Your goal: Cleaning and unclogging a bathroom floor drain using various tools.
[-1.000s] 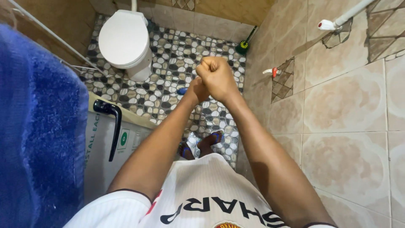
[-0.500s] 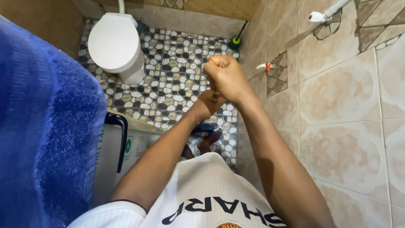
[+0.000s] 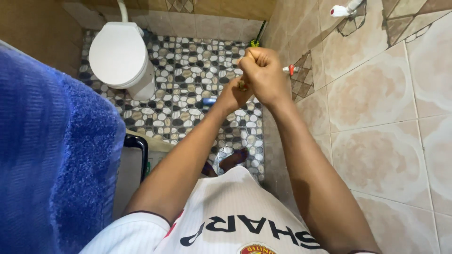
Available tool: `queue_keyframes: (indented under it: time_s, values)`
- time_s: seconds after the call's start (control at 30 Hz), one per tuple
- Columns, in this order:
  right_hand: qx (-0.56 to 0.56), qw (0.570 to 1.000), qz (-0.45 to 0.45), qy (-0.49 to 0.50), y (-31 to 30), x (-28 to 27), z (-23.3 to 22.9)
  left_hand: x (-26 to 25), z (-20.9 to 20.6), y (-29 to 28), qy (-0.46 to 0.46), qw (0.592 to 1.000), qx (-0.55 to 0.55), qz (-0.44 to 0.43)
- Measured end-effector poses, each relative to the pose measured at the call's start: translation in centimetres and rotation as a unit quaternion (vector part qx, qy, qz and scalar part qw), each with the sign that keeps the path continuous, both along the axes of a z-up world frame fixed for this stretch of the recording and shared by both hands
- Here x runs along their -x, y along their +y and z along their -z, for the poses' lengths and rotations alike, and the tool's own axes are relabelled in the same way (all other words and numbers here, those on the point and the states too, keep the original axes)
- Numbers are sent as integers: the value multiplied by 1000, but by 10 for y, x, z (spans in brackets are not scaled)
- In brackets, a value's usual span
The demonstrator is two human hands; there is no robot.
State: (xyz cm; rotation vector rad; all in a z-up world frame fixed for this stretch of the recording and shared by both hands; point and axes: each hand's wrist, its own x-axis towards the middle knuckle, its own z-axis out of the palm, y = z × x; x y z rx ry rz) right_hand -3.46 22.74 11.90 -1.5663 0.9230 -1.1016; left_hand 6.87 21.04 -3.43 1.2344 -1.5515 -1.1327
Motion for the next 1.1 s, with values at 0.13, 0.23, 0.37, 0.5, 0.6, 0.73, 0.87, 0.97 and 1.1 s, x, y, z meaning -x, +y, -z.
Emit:
queue_keyframes:
  time_s: [0.13, 0.23, 0.37, 0.5, 0.6, 0.73, 0.87, 0.97, 1.1]
  values:
    - [-29, 999, 26, 13, -21, 8, 40, 5, 10, -7, 41, 998, -4, 36]
    - [-48, 997, 40, 52, -32, 11, 58, 7, 23, -5, 97, 977, -173, 75]
    - [-64, 995, 8, 73, -36, 2, 40, 12, 55, -3, 50, 998, 27, 30]
    - [-162, 984, -4, 72, -33, -3, -11, 17, 16, 6, 100, 986, -105, 80]
    - [-176, 983, -26, 38, -40, 5, -8, 21, 12, 9, 44, 984, -148, 85]
    - [-134, 988, -27, 66, -41, 13, -25, 31, 25, 2, 40, 990, -93, 98]
    - [-100, 995, -17, 6, -46, 21, -38, 35, -11, -4, 89, 991, -70, 65]
    - [-56, 998, 30, -23, -54, 20, -47, 34, -35, -23, 105, 990, -78, 54]
    - [36, 995, 87, -45, -69, 15, -33, 33, -14, -54, 100, 994, 22, -27]
